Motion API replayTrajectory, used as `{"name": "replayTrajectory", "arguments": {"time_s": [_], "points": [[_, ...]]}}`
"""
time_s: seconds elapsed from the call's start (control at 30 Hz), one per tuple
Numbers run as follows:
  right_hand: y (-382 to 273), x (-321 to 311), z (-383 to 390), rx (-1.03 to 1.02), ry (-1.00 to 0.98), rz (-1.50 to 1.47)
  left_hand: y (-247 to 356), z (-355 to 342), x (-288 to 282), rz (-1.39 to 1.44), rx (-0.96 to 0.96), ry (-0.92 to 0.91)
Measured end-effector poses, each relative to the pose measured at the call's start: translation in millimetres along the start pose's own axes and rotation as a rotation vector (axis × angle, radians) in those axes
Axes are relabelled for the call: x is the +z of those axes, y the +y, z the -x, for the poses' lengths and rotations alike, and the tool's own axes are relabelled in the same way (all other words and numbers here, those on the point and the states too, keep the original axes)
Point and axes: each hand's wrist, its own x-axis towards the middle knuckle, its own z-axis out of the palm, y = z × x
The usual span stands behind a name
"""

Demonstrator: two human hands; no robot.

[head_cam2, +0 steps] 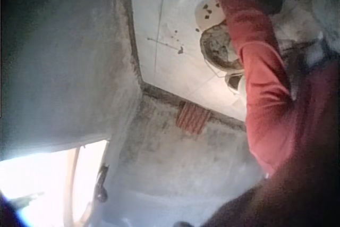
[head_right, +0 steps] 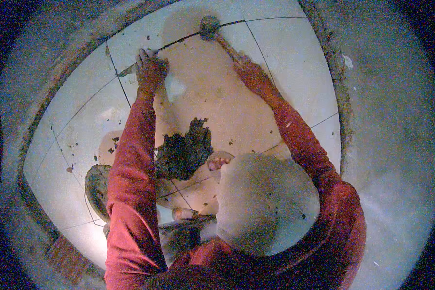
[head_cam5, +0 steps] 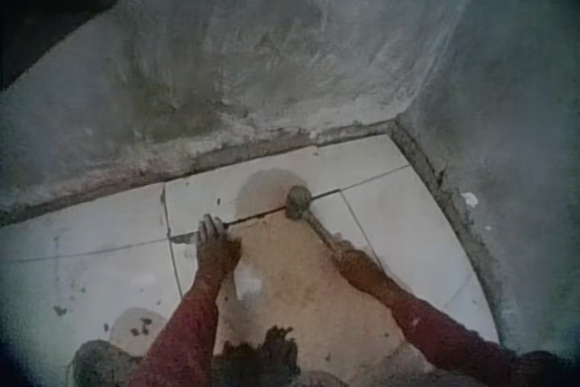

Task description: The person applies mortar to a tile using a trowel, places the tile on the floor, and uses a mallet to tap it into place before wiping the surface with a cloth.

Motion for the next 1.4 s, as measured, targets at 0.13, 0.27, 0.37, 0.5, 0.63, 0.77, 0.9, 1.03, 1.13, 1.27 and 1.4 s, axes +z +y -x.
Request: {"name": "replayTrajectory", "arguments": {"time_s": [0.13,0.27,0.37,0.5,0.63,0.77,0.9,1.03,1.13,1.27,1.4], "points": [[-18.9,-10.2,12.8,-0.037,-0.05,-0.142,5.4,7.0,-7.6,-0.034,0.002,-0.053],[-17.3,16.4,-17.4,-0.012,0.278,-0.241,-8.9,18.0,-4.9,-0.045,0.039,-0.017],[28.7,28.9,-63.5,-0.065,0.406,-0.016,22.7,8.4,-13.4,0.033,0.013,-0.092],[21.5,12.6,-89.7,-0.445,0.411,0.258,7.9,6.6,-16.9,0.025,-0.021,-0.1],[-18.0,16.5,-65.2,-0.129,0.323,-0.11,11.3,14.3,-14.9,0.01,-0.024,-0.112],[-21.5,16.1,-102.5,-0.416,0.394,0.075,12.3,3.9,-9.6,0.011,-0.032,-0.143],[-76.5,26.6,-93.7,-0.26,0.245,0.008,8.0,5.3,-13.8,0.061,-0.069,-0.221],[-72.8,18.3,-130.6,-0.694,0.341,0.278,11.7,-4.0,-20.0,0.127,-0.044,-0.273],[-119.7,18.1,-114.7,-0.775,0.425,0.248,-5.2,6.9,-14.0,0.043,-0.067,-0.343],[-164.7,30.9,-83.3,-0.471,0.282,0.008,8.5,2.2,-19.1,0.079,-0.132,-0.3],[-137.8,54.6,-152.2,-0.786,0.319,0.383,17.8,-4.1,-30.6,0.156,-0.1,-0.241]]}}
